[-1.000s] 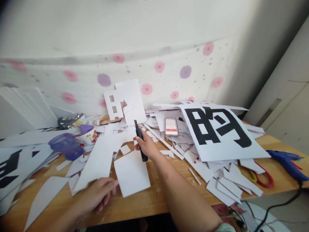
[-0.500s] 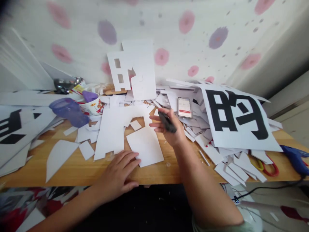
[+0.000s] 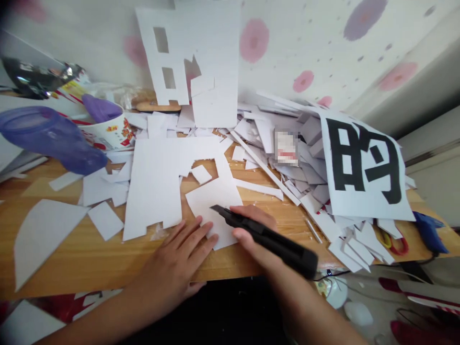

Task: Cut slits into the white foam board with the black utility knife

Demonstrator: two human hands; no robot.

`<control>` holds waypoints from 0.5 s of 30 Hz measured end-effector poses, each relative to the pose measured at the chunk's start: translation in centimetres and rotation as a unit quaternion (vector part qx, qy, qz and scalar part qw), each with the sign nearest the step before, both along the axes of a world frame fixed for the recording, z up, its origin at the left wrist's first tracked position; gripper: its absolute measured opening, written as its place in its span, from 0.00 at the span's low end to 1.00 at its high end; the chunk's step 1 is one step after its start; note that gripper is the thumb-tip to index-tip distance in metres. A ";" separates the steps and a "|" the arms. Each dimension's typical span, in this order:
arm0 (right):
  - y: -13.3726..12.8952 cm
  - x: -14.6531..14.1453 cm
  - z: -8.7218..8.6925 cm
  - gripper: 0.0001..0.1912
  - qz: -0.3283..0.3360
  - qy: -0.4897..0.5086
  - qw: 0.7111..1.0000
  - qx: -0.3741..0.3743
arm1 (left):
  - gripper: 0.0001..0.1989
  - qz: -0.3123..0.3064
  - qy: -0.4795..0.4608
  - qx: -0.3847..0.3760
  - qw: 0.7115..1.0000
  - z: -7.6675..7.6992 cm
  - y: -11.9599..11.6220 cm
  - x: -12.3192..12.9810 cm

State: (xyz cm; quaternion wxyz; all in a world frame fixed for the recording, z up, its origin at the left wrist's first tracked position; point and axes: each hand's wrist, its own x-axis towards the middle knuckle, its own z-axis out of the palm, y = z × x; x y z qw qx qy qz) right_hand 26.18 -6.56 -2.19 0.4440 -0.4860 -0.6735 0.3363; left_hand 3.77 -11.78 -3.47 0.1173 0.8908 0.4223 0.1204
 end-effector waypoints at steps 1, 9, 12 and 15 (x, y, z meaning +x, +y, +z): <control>-0.2 -0.3 0.0 0.17 -0.003 -0.039 0.998 0.047 | 0.41 0.002 0.004 -0.003 1.000 0.1 0.0 0.0; -0.3 -0.3 0.5 0.11 0.000 -0.143 0.975 0.172 | 0.41 -0.011 0.019 0.007 1.000 0.2 0.4 -0.3; -0.1 -0.3 0.5 0.11 0.004 -0.151 0.969 0.196 | 0.41 -0.014 0.020 0.013 1.000 0.1 0.3 -0.4; 0.1 -0.5 0.2 0.12 0.020 -0.152 0.964 0.217 | 0.40 -0.015 0.022 0.015 1.000 0.0 0.3 -0.4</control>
